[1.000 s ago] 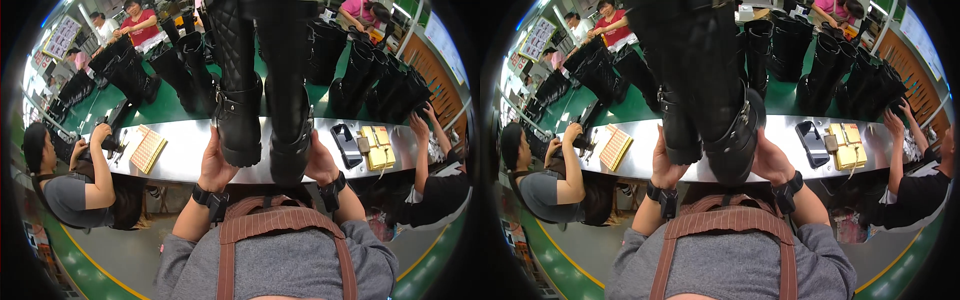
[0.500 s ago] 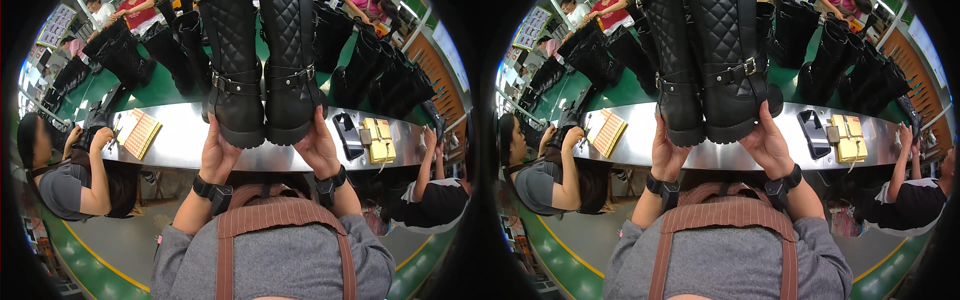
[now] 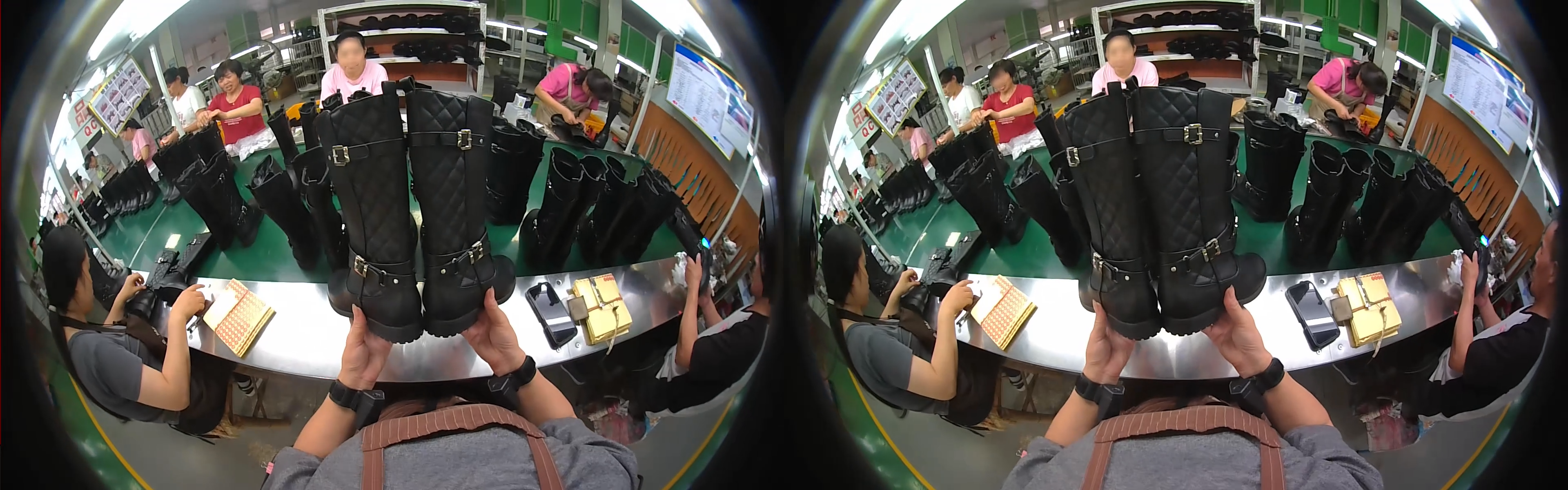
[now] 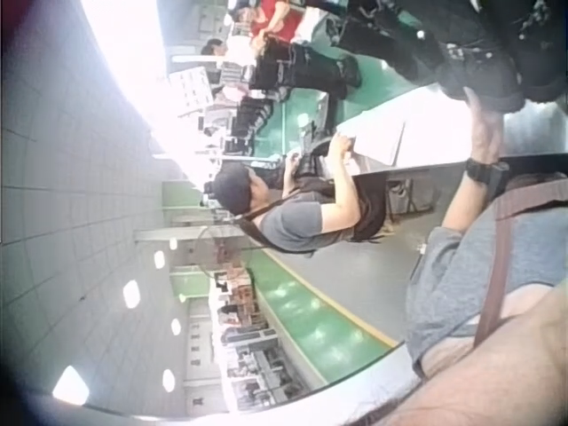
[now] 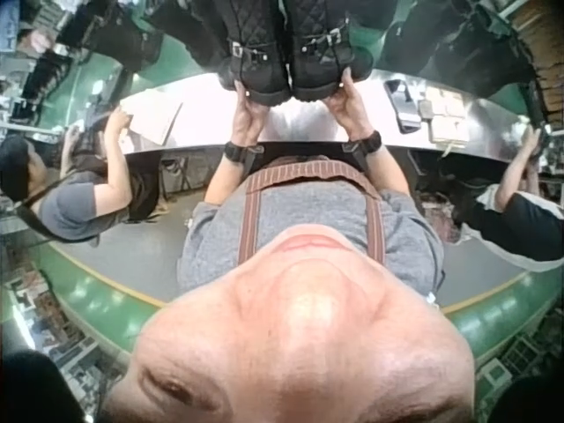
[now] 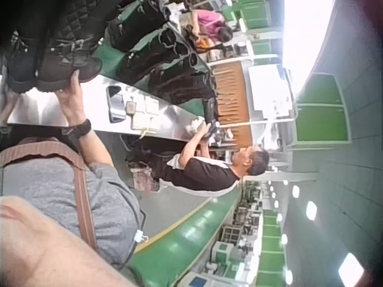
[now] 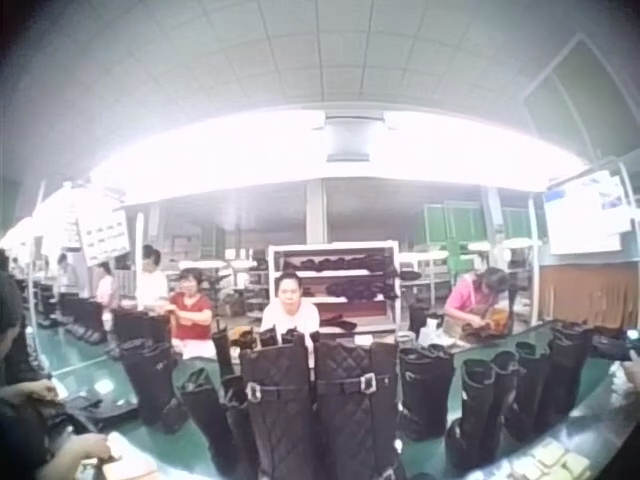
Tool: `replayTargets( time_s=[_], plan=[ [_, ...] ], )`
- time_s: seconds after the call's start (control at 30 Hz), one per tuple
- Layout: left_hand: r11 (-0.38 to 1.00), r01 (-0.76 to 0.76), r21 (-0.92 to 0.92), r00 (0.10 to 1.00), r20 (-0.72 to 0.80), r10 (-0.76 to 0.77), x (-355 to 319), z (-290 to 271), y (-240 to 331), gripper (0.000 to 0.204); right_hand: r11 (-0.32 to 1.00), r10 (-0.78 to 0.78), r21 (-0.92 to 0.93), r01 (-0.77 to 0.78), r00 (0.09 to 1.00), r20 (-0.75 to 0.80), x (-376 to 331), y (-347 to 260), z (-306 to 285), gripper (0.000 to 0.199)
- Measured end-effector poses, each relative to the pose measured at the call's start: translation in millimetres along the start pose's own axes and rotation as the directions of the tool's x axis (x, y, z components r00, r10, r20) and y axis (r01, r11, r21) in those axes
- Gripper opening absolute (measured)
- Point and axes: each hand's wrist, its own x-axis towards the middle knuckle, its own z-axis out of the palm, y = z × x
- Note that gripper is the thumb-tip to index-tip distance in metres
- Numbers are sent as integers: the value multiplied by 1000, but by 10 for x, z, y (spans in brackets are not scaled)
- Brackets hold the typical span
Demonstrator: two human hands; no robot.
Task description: Inspecting and zipping black leather boots on a manufacturing line.
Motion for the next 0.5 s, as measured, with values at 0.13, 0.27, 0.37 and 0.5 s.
replayTargets(
  time_s=[0.13, 0.27, 0.37, 0.5],
  plan=[
    [1000, 14, 2, 1000, -6, -14, -23, -30, -12, 63, 1000, 15, 13, -15, 1000, 8, -24, 36, -18, 67],
    [997, 65, -43, 998, -5, -66, -10, -32, 0, 65, 991, 0, 135, -12, 996, 89, 22, 69, -86, 57],
    [991, 84, -107, 996, 40, -80, -16, -50, -20, 66, 997, 24, 72, -30, 996, 82, 27, 73, -97, 59],
    [995, 65, -74, 997, -34, -68, -26, -51, -19, 65, 993, 53, 102, -59, 997, 61, -45, 48, -26, 64]
  ],
)
